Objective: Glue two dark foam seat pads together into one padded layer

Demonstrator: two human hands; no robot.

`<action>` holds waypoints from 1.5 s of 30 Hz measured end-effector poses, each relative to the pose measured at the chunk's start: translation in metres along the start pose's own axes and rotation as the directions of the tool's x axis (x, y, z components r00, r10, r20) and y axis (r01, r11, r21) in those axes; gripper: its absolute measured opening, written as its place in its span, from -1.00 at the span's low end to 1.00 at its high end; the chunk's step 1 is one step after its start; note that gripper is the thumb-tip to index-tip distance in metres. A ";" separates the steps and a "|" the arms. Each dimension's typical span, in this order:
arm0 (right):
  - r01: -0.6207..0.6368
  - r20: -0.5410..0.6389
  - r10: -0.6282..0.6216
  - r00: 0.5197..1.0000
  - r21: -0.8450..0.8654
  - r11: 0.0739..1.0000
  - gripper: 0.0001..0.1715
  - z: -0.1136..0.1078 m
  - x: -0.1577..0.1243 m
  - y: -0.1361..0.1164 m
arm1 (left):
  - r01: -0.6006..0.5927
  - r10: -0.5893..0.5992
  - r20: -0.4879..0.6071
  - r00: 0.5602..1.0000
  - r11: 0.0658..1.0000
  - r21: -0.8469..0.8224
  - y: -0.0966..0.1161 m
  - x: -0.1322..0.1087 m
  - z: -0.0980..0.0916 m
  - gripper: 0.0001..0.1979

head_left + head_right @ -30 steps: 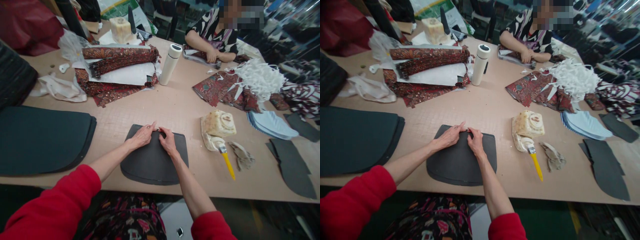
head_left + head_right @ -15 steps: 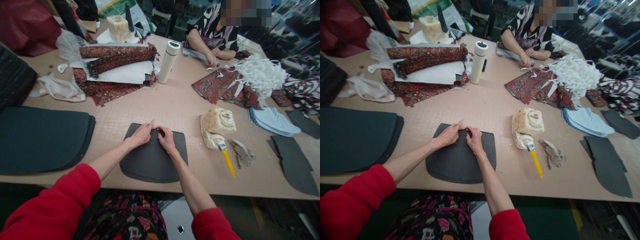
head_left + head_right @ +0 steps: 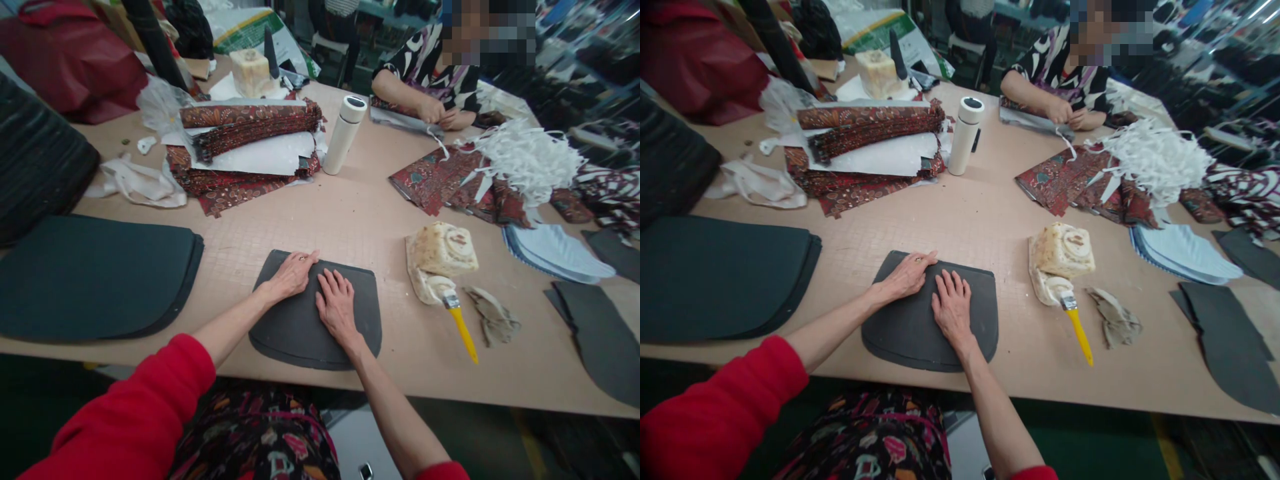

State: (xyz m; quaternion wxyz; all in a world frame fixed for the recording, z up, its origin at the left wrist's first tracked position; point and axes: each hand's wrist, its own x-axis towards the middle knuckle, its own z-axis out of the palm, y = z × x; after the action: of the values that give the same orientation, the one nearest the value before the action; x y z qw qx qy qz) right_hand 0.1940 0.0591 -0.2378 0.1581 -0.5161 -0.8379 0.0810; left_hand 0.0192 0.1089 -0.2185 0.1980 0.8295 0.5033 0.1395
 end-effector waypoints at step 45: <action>0.053 -0.076 -0.063 0.995 -0.127 0.991 -0.35 0.012 -0.023 -0.015 | 0.222 -0.165 -0.193 0.967 0.916 0.334 -0.039 -0.057 -0.002 -0.48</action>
State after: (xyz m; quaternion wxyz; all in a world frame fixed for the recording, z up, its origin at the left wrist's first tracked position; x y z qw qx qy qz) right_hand 0.1864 0.0324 -0.2491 0.1611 -0.5030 -0.8491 0.0034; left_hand -0.0383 0.0748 -0.2370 0.0179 0.7834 0.6142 0.0929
